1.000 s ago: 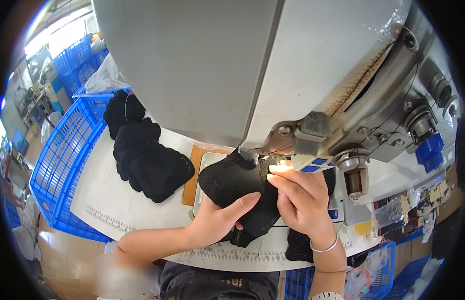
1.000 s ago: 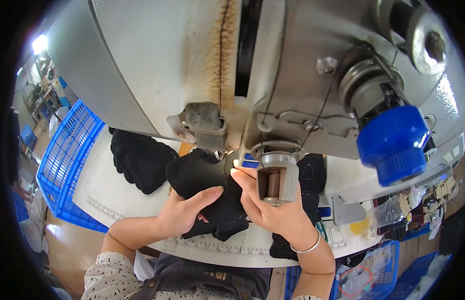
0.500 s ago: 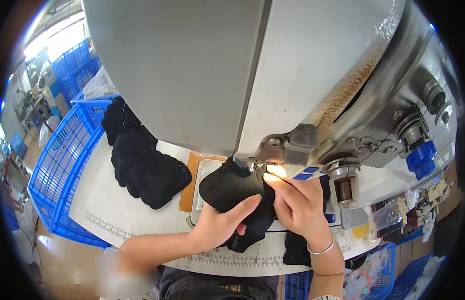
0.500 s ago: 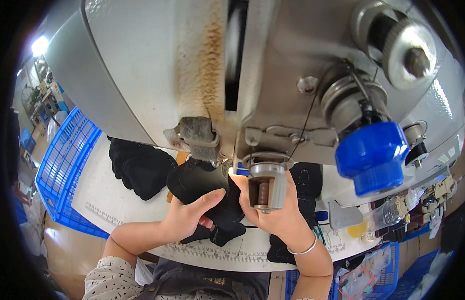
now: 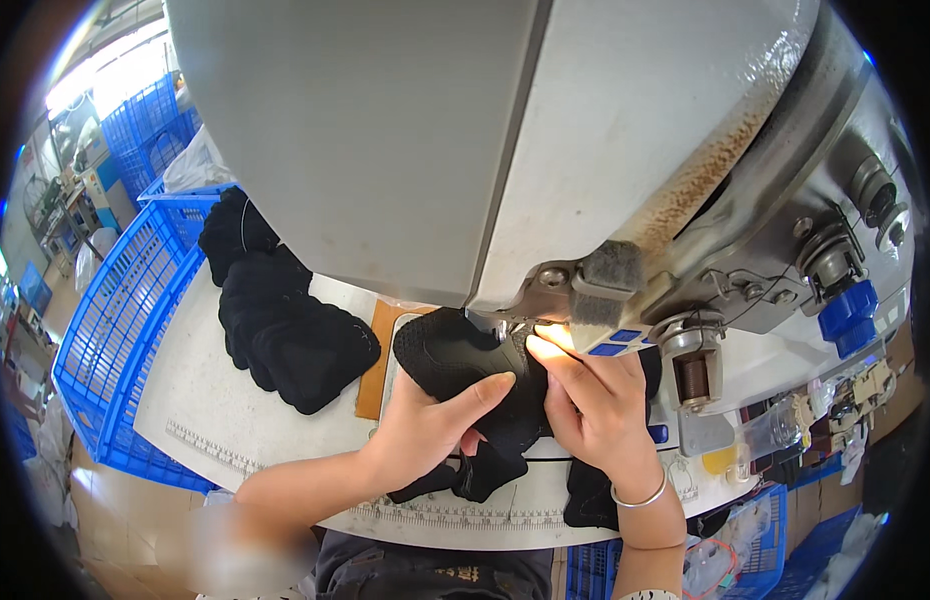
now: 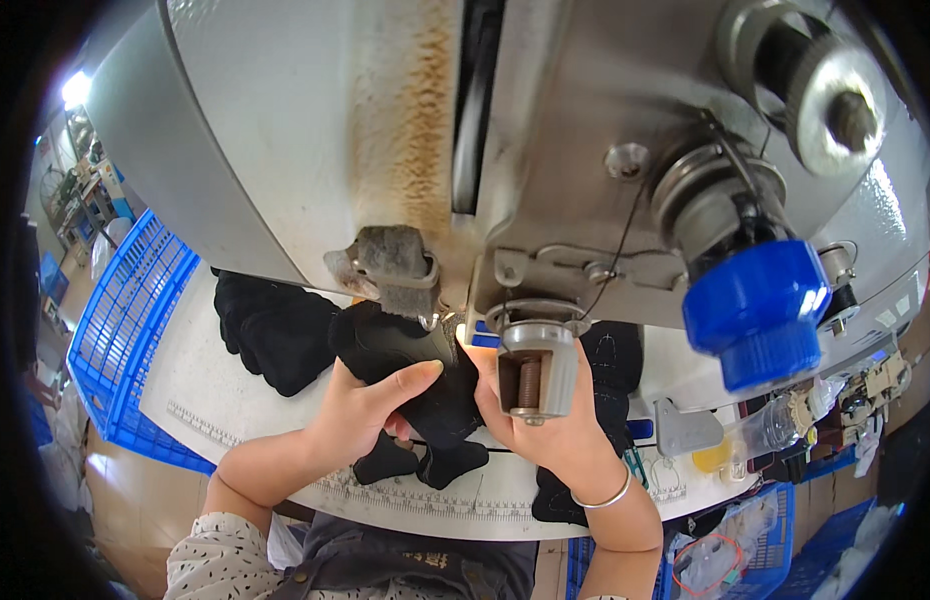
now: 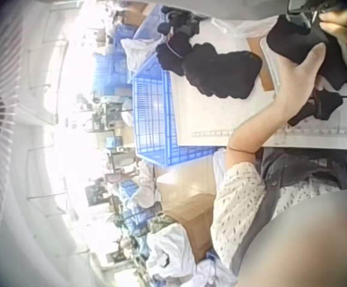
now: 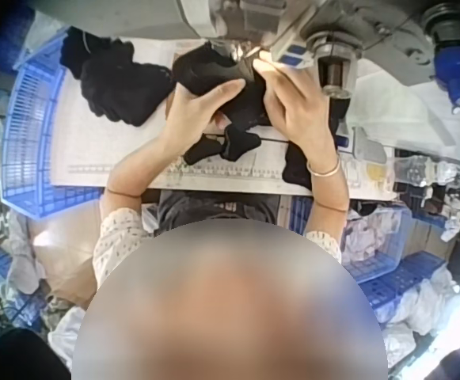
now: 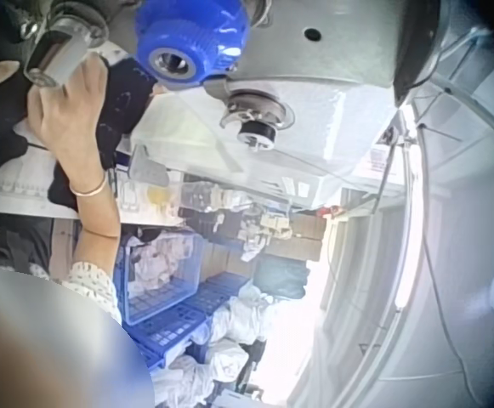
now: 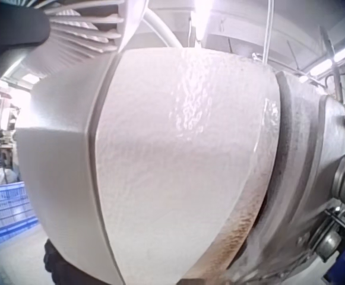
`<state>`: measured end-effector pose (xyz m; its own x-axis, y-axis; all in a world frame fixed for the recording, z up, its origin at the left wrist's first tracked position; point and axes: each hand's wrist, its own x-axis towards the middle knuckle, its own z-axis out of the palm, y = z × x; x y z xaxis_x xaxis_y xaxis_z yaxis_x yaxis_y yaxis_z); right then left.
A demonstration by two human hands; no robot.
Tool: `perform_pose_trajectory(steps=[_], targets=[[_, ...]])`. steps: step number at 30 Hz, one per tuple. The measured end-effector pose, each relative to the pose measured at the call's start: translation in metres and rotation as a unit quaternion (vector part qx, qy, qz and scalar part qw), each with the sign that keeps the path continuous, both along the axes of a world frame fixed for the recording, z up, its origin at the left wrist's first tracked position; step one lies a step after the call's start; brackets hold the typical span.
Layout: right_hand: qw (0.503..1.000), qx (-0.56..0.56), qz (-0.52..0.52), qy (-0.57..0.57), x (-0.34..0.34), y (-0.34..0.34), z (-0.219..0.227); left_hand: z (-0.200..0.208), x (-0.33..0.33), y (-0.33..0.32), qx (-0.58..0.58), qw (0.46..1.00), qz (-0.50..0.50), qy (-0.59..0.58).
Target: Operate a heavy-duty sewing machine to stitch together components of a shoe upper.
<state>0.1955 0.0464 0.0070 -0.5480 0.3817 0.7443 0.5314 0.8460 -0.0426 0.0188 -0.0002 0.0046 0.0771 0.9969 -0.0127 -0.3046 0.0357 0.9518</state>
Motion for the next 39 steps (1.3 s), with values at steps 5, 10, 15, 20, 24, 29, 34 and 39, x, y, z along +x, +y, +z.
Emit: perform_pose_trajectory(steps=[5, 10, 15, 20, 24, 29, 34, 39], targets=[[1.000, 0.010, -0.001, -0.001, -0.001, -0.002, 0.001, 0.006, -0.008, 0.003, -0.018, 0.999, 0.006, 0.033], [1.000, 0.002, -0.009, -0.008, -0.001, -0.005, 0.001, 0.008, -0.017, 0.011, -0.007, 0.998, -0.030, 0.057], [1.000, 0.004, -0.018, -0.010, -0.003, -0.006, 0.001, 0.000, -0.020, 0.021, 0.001, 1.000, -0.024, -0.015], [0.999, 0.021, -0.023, -0.010, -0.004, -0.005, 0.002, 0.007, -0.021, 0.024, -0.020, 0.999, -0.031, 0.011], [0.999, 0.015, -0.031, -0.017, -0.005, -0.008, 0.002, 0.013, -0.025, 0.025, -0.036, 0.998, -0.029, 0.049], [0.999, 0.026, -0.043, -0.020, -0.006, -0.006, 0.002, 0.005, -0.026, 0.033, -0.013, 0.999, -0.031, 0.024], [0.999, 0.028, -0.039, -0.012, -0.005, -0.003, -0.003, 0.005, -0.026, 0.036, -0.029, 0.999, -0.021, 0.021], [0.999, 0.023, -0.040, -0.004, -0.006, -0.001, -0.004, -0.002, -0.028, 0.041, 0.003, 1.000, -0.030, 0.003]])
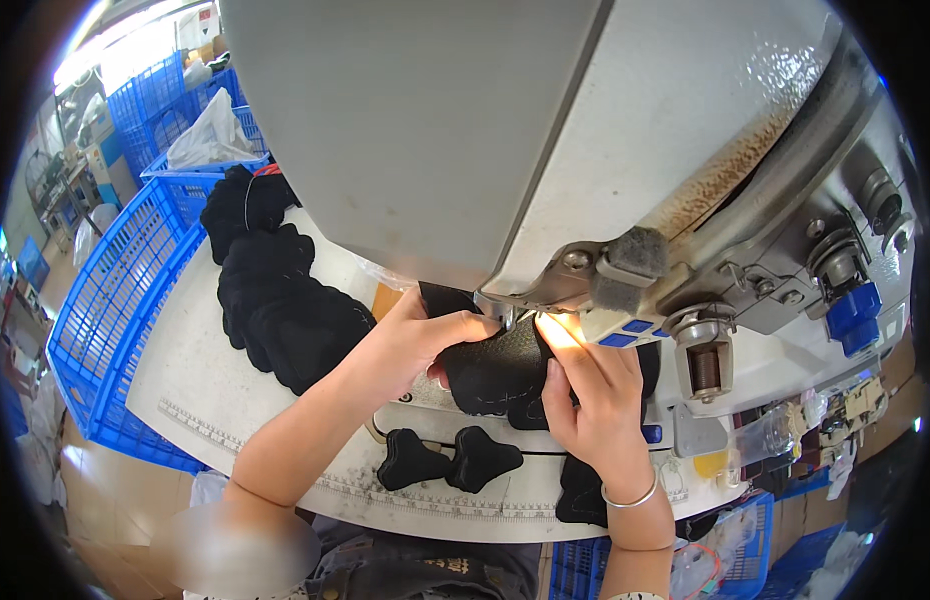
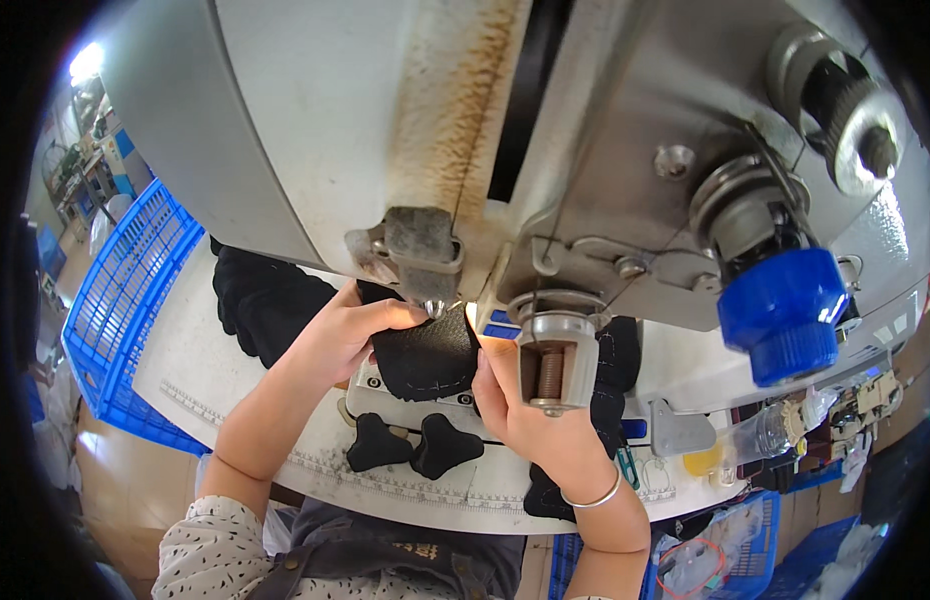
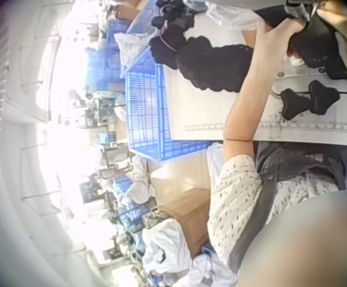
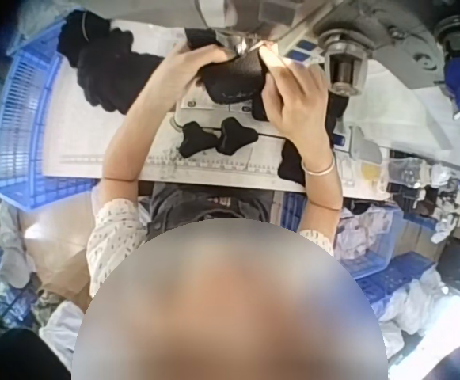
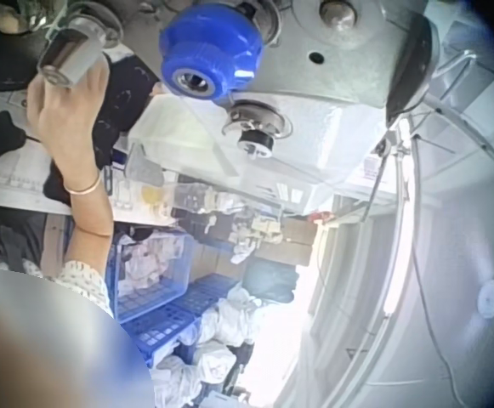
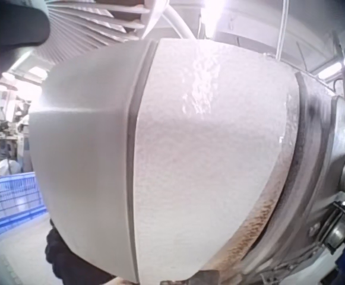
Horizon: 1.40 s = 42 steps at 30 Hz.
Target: Operate a heavy-duty sewing machine to stitch together components of a shoe upper.
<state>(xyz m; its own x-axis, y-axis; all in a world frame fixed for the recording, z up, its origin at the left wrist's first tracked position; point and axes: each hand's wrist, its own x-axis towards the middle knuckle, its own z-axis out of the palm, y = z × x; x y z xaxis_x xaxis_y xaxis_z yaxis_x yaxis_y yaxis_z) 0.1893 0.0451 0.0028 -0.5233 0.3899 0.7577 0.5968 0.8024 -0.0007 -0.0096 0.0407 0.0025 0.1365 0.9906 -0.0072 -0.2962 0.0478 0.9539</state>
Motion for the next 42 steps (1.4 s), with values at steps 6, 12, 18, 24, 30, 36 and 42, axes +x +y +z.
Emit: perform_pose_trajectory(steps=[6, 12, 18, 24, 30, 36, 42], targets=[[0.999, -0.050, 0.015, -0.002, 0.005, 0.001, 0.001, 0.003, 0.004, -0.006, -0.008, 0.998, 0.057, 0.015], [0.998, 0.022, 0.058, 0.015, -0.005, -0.008, 0.005, 0.009, 0.006, -0.014, -0.030, 0.998, 0.054, 0.006], [0.998, 0.039, 0.049, 0.008, -0.004, -0.005, 0.004, 0.004, 0.004, -0.010, -0.005, 1.000, 0.018, -0.002], [0.998, 0.044, 0.046, 0.005, -0.001, -0.001, 0.000, 0.007, 0.015, -0.020, -0.030, 0.996, 0.083, 0.014], [0.998, 0.045, 0.046, 0.003, -0.003, -0.002, 0.000, 0.006, 0.006, -0.015, -0.047, 0.999, 0.023, -0.013], [0.999, 0.027, 0.045, 0.013, -0.003, 0.000, 0.000, 0.004, 0.011, -0.015, -0.054, 0.998, 0.038, -0.016], [0.999, 0.012, 0.046, 0.024, -0.001, 0.005, -0.002, 0.001, 0.018, -0.020, -0.010, 0.996, 0.089, -0.014]])
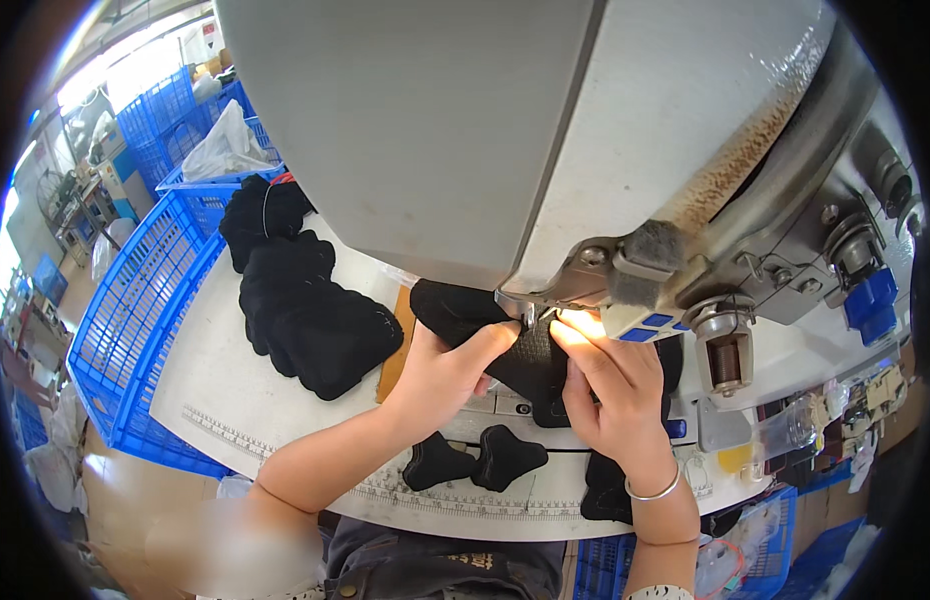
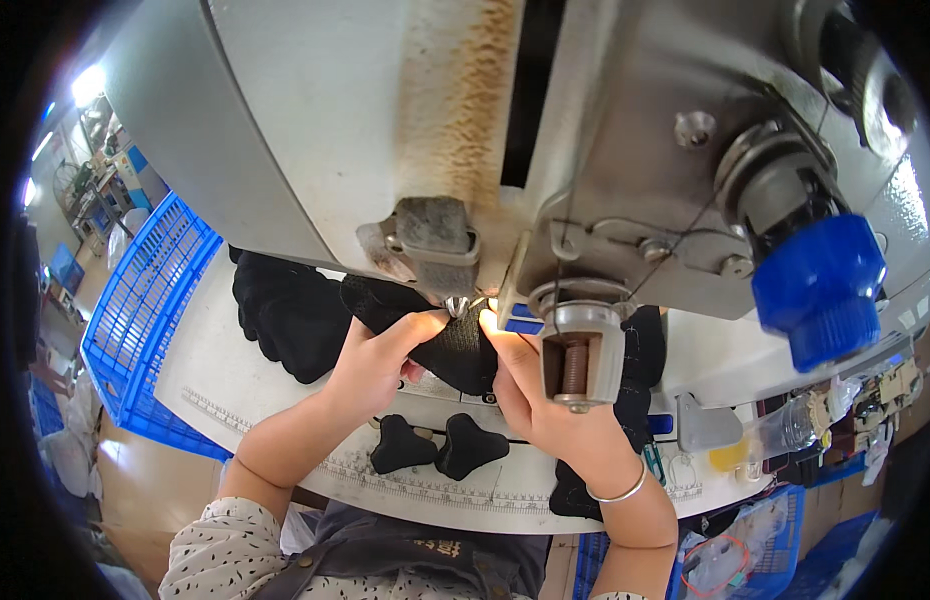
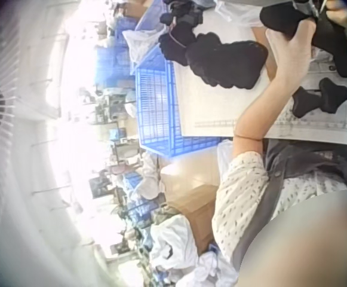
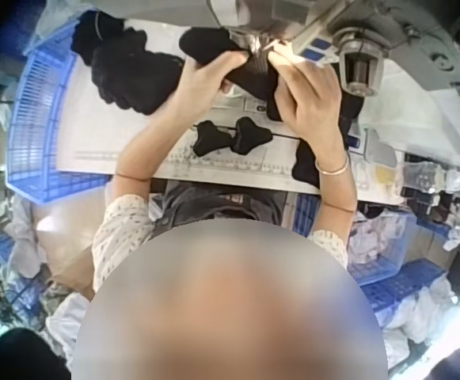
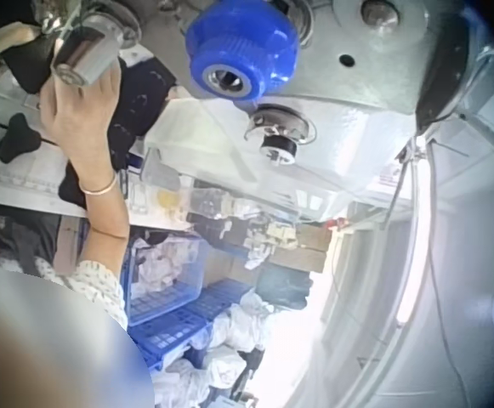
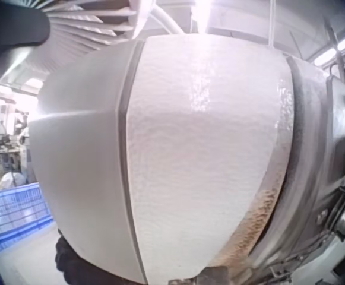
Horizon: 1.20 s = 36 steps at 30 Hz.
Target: Operate a heavy-duty sewing machine to stitch together components of a shoe upper.
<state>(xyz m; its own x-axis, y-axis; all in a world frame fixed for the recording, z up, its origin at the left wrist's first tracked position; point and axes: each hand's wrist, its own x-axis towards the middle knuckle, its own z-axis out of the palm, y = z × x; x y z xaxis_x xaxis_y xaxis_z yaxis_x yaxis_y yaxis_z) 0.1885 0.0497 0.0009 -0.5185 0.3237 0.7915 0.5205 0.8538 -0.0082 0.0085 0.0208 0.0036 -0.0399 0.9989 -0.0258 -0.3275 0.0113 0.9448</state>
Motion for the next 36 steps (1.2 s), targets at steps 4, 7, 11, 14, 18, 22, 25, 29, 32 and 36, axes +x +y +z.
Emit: perform_pose_trajectory(steps=[4, 7, 11, 14, 18, 22, 25, 29, 32, 36], targets=[[1.000, 0.003, 0.006, 0.009, 0.002, 0.007, -0.004, 0.003, -0.001, 0.003, -0.003, 1.000, -0.011, -0.001], [1.000, -0.017, 0.010, 0.023, 0.004, 0.007, -0.004, -0.005, -0.002, 0.005, -0.054, 0.995, 0.007, -0.079], [0.999, -0.030, 0.019, 0.029, 0.003, 0.004, 0.002, -0.012, 0.004, -0.010, -0.018, 0.996, 0.058, -0.061], [1.000, 0.008, 0.019, 0.007, -0.001, -0.006, 0.000, -0.017, 0.000, -0.015, -0.003, 0.998, 0.031, -0.058], [1.000, 0.015, -0.003, -0.006, -0.002, -0.008, -0.001, -0.016, 0.001, -0.013, 0.009, 0.998, 0.034, -0.054], [0.999, 0.027, -0.013, -0.015, -0.002, -0.005, 0.000, -0.017, 0.001, -0.012, 0.005, 0.996, 0.032, -0.078], [0.999, 0.020, -0.031, -0.025, -0.002, -0.006, 0.001, -0.017, 0.004, -0.013, 0.009, 0.996, 0.041, -0.085], [1.000, -0.012, -0.006, -0.011, 0.000, -0.002, 0.002, -0.016, 0.008, -0.014, 0.042, 0.997, 0.059, -0.033], [0.999, -0.041, 0.011, 0.008, 0.003, 0.002, 0.000, -0.022, 0.006, -0.015, 0.058, 0.997, 0.047, -0.007], [0.995, -0.087, 0.010, 0.037, 0.006, 0.006, -0.006, -0.025, -0.004, -0.010, 0.091, 0.989, 0.115, -0.003]])
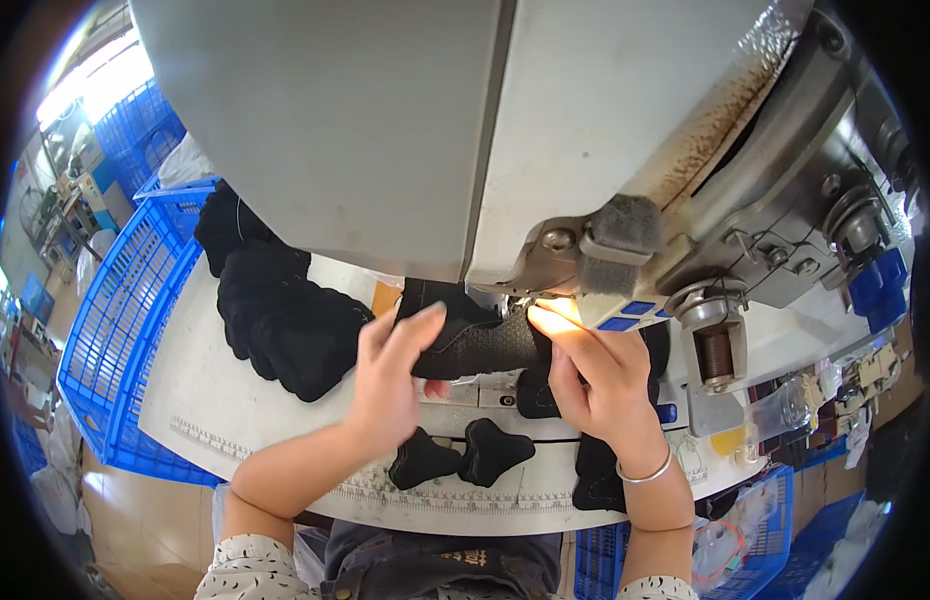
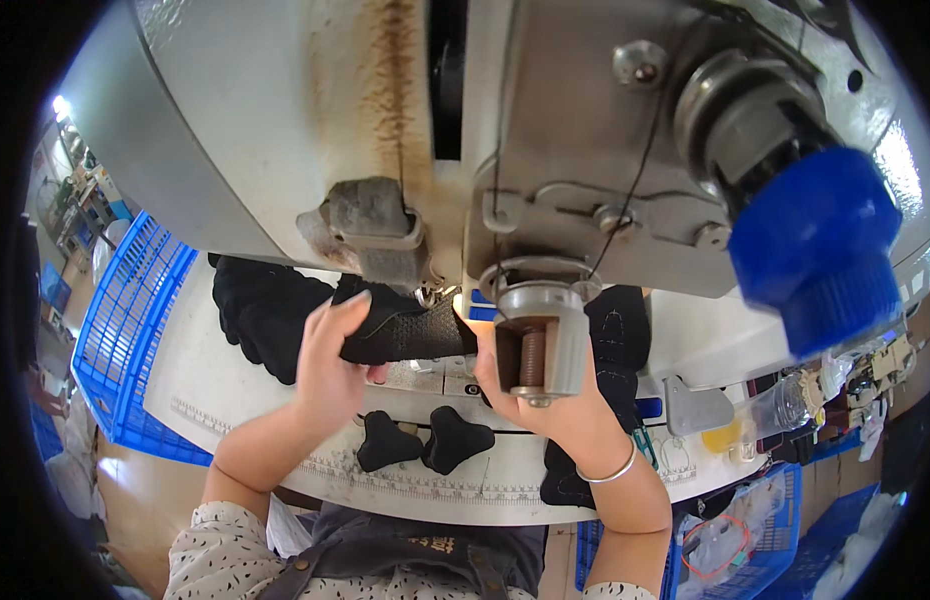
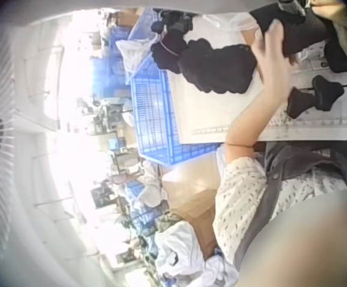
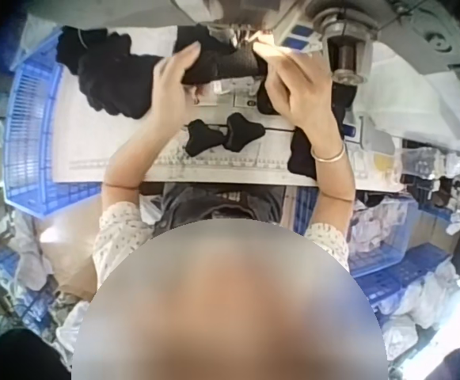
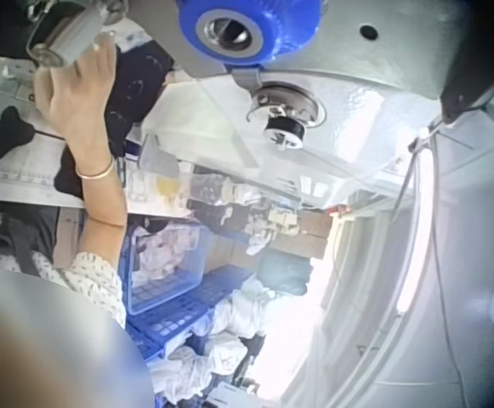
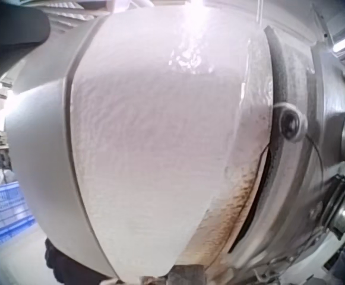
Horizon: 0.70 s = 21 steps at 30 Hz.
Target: Operate a heavy-duty sewing machine to stitch together components of a shoe upper.
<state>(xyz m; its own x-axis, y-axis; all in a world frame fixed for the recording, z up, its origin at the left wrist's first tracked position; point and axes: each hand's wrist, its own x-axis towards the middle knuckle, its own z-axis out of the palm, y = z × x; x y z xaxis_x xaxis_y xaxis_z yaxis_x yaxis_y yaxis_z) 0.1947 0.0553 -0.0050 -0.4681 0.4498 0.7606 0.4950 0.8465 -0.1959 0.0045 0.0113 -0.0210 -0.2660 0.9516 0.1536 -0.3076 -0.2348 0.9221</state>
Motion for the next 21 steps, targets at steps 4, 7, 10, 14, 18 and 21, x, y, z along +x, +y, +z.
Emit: perform_pose_trajectory(steps=[4, 7, 10, 14, 18, 21], targets=[[1.000, 0.021, 0.006, -0.006, -0.003, -0.003, 0.006, 0.025, -0.031, 0.011, -0.114, 0.966, -0.231, 0.030], [0.994, 0.104, 0.015, -0.041, -0.010, -0.010, 0.007, 0.039, -0.031, 0.003, -0.072, 0.973, -0.182, 0.126], [0.991, 0.105, -0.021, -0.075, -0.009, -0.015, 0.008, 0.051, -0.027, 0.000, -0.133, 0.979, -0.145, 0.056], [0.989, 0.129, -0.024, -0.070, -0.008, -0.012, 0.008, 0.043, -0.033, 0.005, -0.116, 0.970, -0.195, 0.092], [0.994, 0.081, -0.006, -0.068, -0.007, -0.012, 0.010, 0.034, -0.030, 0.006, -0.113, 0.966, -0.210, 0.101], [0.993, 0.090, 0.000, -0.071, -0.007, -0.012, 0.010, 0.036, -0.033, 0.004, -0.116, 0.959, -0.222, 0.132]])
